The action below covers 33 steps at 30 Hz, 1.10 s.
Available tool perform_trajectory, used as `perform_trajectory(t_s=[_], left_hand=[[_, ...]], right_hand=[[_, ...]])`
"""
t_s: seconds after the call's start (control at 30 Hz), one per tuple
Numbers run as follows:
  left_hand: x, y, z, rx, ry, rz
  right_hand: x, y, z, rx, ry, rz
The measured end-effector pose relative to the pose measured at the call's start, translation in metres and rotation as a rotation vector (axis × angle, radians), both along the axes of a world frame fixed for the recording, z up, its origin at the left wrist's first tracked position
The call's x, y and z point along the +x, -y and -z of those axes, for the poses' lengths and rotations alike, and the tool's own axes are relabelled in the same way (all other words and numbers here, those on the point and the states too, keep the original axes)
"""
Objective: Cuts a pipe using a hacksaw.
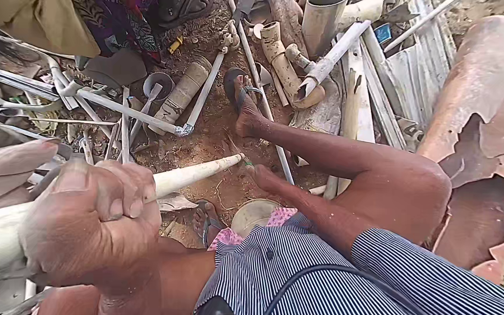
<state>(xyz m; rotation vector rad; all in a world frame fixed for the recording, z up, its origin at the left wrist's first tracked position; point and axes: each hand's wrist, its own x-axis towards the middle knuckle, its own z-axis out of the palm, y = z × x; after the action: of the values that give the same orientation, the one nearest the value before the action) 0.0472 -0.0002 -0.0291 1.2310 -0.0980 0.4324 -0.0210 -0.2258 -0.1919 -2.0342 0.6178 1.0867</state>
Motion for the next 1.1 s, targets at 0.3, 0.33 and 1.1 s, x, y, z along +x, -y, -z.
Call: perform_trajectory(t_s=[0.3, 0.33, 1.1], left_hand=[[0.015, -0.043, 0.014, -0.039, -0.122, -0.115], [0.017, -0.048, 0.017, -0.054, -0.123, -0.11], [-0.057, -0.201, -0.051, -0.384, 0.115, -0.186]], right_hand=[[-0.032, 0.004, -0.069, 0.123, 0.018, 0.146], [-0.033, 0.004, -0.073, 0.122, 0.006, 0.165], [-0.094, 0.032, -0.079, 0.375, 0.539, 0.349]])
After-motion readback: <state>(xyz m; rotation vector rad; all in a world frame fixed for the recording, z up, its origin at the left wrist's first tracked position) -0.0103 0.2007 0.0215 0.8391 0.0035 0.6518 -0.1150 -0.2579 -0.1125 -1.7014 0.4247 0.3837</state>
